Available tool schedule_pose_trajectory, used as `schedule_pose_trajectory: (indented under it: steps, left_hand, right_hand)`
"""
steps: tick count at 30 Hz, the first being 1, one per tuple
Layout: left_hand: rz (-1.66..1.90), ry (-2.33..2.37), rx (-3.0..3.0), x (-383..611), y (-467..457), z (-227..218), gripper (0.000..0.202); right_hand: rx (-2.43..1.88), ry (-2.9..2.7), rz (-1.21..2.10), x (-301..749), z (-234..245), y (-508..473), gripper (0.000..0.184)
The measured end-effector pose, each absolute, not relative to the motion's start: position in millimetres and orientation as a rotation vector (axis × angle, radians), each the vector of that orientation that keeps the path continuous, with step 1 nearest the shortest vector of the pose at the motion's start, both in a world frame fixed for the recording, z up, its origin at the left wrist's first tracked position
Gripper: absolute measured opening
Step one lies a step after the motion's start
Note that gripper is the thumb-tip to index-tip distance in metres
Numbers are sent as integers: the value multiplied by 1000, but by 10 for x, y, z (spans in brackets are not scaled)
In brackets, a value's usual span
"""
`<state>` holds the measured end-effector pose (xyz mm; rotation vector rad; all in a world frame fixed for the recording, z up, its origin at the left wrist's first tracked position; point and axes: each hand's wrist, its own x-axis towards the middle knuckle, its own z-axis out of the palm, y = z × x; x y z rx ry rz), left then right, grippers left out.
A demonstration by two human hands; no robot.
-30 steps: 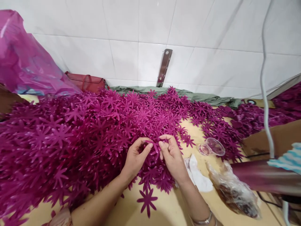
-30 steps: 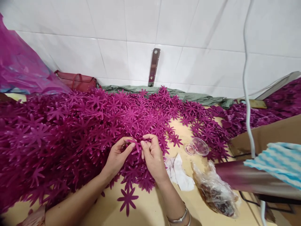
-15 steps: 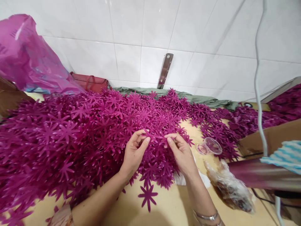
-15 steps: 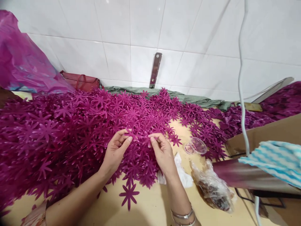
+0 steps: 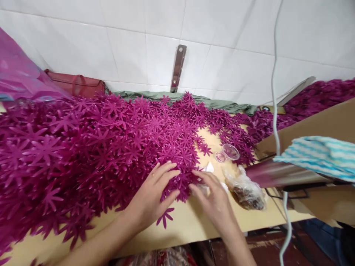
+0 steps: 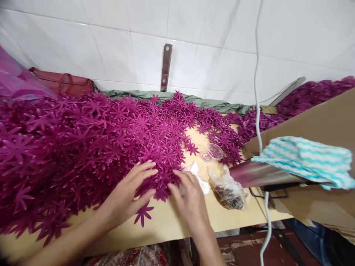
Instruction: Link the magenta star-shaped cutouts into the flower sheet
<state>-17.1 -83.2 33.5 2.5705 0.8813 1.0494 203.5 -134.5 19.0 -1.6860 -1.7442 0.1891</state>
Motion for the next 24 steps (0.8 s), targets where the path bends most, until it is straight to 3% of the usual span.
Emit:
schedule_pose_trajectory:
  steps: [2, 3, 4, 6, 12, 17, 21, 24]
  left_hand:
    - [759, 924, 2786, -157, -838, 140, 77]
    - [695, 970, 2842, -163, -816, 45, 87]
    - [655, 1025, 2865, -180, -781, -40, 90]
    - [661, 1093, 2854, -243, -687, -161, 78]
    - [989, 1119, 2678, -484, -500, 16, 35]
    - [1405, 1394, 2561, -550, -509, 381, 45]
    - [1175, 1579, 2708, -522, -618, 494, 55]
    - [968, 1544, 2797, -400, -785, 490, 60]
  right_hand:
    - [-1685, -1778, 29, 1827, 18, -1353, 61]
    - [-1662, -1807, -51, 1722, -70, -1336, 61]
    - [-1643, -1835, -88, 1628, -149, -1308, 49]
    - [-1604, -1856, -52, 1488, -247, -1238, 31]
    - [-1482, -1750, 318, 1509, 135, -1066, 39]
    - [-1452, -1695, 487, 1879, 618, -893, 45]
    - [-1611, -1859, 573, 2187, 560, -737, 54]
    - [-1869, -1933, 514, 2200, 368, -635, 92]
